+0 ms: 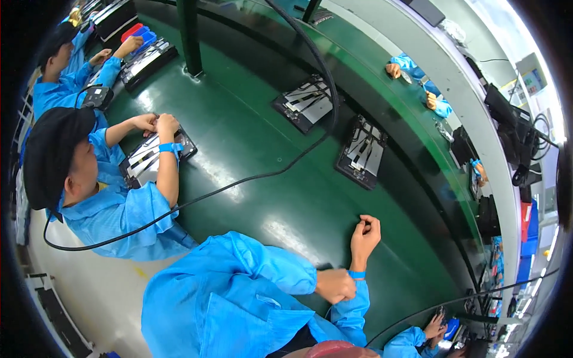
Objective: The person assembles electronic tablets on an assembly line by connecting internal cables and routing wires by hand, then placing each tablet back onto the conveyor belt.
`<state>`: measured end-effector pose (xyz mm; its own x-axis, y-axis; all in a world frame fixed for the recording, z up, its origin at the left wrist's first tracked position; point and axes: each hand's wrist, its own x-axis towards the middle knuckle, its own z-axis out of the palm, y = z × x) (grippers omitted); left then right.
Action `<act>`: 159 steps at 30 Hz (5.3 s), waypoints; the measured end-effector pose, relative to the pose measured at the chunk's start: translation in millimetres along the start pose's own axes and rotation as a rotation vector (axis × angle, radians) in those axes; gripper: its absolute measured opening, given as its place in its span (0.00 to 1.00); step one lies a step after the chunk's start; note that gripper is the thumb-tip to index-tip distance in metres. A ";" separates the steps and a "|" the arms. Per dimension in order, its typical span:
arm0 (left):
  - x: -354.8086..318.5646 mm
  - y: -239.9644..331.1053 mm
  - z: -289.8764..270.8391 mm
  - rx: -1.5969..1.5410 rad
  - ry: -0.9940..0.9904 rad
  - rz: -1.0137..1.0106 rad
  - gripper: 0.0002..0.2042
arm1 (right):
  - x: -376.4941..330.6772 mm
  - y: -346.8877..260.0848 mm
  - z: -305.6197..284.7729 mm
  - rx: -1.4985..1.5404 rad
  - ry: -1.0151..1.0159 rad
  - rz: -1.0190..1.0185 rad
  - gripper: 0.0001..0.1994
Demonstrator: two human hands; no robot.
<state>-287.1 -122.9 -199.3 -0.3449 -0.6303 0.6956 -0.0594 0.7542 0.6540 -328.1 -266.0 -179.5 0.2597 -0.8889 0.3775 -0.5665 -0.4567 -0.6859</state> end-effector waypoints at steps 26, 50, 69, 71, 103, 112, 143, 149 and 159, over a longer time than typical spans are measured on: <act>-35.5 -118.6 -439.7 1.051 0.768 -1.385 0.66 | 13.6 5.1 17.0 0.141 -0.069 -0.011 0.07; -33.1 -27.5 -341.9 -0.360 1.275 -0.767 0.21 | 13.8 6.5 12.1 0.256 -0.105 -0.034 0.07; -74.4 143.9 -129.4 -0.208 0.182 -1.278 0.44 | -0.9 -43.8 -2.4 0.499 -0.232 -0.022 0.23; -73.7 136.2 -132.3 0.024 0.103 -1.171 0.31 | -2.1 -24.0 4.2 0.497 -0.294 -0.109 0.20; -57.7 48.5 -204.1 0.517 -0.073 -0.710 0.42 | -49.0 -64.3 -40.0 0.128 -0.142 -0.493 0.08; -57.8 50.4 -211.1 0.475 -0.129 -0.744 0.44 | -49.0 -64.5 -43.7 0.153 -0.099 -0.483 0.08; -63.6 49.6 -214.0 0.530 -0.181 -0.731 0.42 | -49.1 -62.9 -39.4 0.164 -0.097 -0.378 0.08; -61.5 49.2 -210.8 0.547 -0.162 -0.704 0.39 | -49.9 -62.4 -40.3 0.156 -0.090 -0.399 0.09; -64.0 54.6 -205.2 0.598 -0.137 -0.678 0.36 | -50.6 -56.9 -46.5 0.245 -0.225 -0.451 0.07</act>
<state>-76.1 -79.2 -147.1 -0.1651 -0.9745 0.1520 -0.7521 0.2241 0.6198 -345.4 -193.4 -130.6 0.6098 -0.5770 0.5433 -0.1693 -0.7645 -0.6219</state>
